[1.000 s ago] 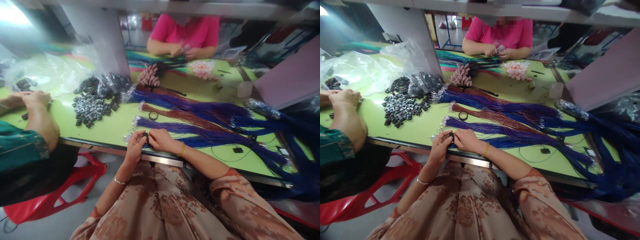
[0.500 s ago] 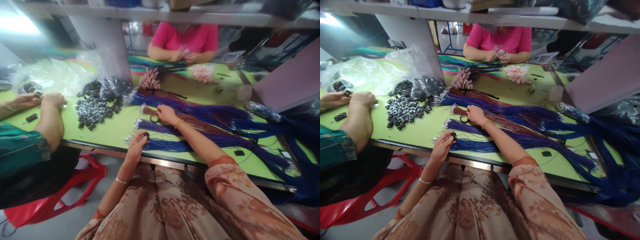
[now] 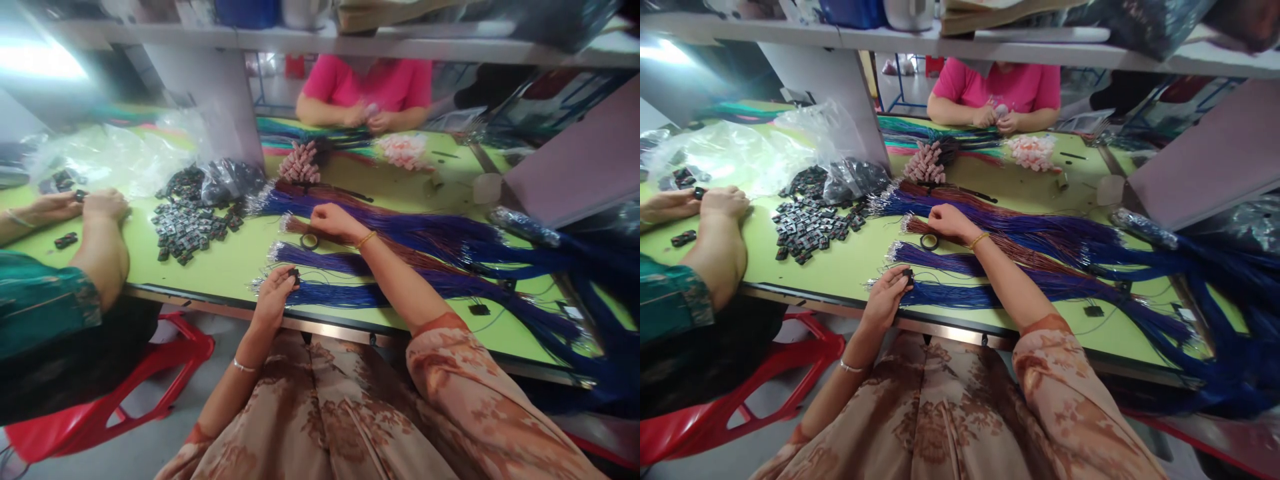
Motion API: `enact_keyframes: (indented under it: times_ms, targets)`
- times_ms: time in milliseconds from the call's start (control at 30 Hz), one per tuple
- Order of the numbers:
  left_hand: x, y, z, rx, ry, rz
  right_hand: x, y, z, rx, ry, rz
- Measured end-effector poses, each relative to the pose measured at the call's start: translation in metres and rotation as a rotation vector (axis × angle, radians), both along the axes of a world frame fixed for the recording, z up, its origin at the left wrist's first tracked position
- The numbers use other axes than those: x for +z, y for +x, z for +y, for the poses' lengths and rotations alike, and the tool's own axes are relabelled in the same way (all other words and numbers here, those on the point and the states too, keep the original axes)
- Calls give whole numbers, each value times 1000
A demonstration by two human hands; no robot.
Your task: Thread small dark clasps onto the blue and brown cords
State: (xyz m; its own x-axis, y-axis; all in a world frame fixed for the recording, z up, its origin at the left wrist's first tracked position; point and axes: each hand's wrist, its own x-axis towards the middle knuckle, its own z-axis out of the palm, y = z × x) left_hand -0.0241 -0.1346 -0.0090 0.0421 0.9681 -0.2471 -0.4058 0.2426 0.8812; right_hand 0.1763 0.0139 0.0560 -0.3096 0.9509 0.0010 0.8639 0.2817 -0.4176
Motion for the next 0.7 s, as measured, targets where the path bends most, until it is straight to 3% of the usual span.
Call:
enact_keyframes:
  times_ms: [133,267,500,700]
  targets:
    - [-1,-1,-1,-2,-2,3,4,1,10,-97,-14,79]
    - [-1,0,-1,-7,-5,3,11,-1,9,61,-47,427]
    - [5,3,-3,23,42,-9,26,-29,-32,272,-93,703]
    - [11,7,-2,51,84,-105,16,-30,-73,296,-121,745]
